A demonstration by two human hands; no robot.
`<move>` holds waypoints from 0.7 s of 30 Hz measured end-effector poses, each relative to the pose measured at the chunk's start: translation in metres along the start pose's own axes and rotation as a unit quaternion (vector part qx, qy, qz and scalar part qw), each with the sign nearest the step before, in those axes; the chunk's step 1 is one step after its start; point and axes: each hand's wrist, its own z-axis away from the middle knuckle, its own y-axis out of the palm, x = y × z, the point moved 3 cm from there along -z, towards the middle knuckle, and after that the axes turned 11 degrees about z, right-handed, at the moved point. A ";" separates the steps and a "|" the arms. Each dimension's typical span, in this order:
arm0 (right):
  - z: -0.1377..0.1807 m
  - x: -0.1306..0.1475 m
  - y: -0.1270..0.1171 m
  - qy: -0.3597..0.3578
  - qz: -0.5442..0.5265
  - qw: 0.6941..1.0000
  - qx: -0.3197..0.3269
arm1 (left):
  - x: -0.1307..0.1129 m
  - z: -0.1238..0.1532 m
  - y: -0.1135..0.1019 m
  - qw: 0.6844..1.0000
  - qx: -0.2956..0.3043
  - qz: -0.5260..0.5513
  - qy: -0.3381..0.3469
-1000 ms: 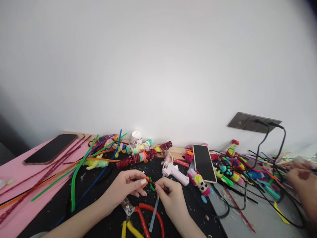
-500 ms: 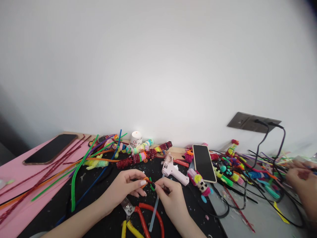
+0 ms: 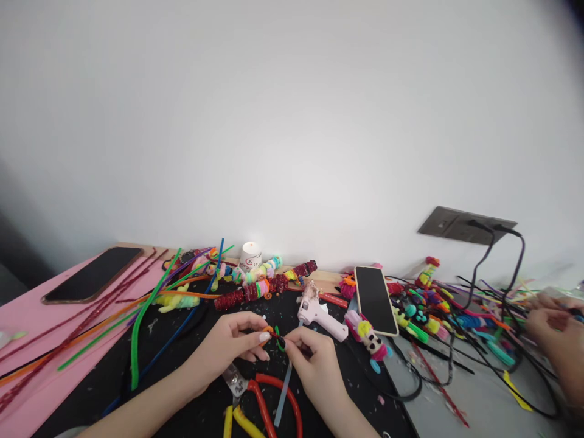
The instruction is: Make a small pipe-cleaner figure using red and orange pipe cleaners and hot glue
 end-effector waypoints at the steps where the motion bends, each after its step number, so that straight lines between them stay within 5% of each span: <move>1: 0.000 0.000 0.000 0.000 0.002 1.000 0.000 | 0.000 0.000 0.000 1.000 -0.002 0.001 -0.001; 21: 0.002 0.005 -0.003 0.002 -0.019 1.000 0.002 | -0.002 0.006 0.001 0.997 0.017 0.064 -0.025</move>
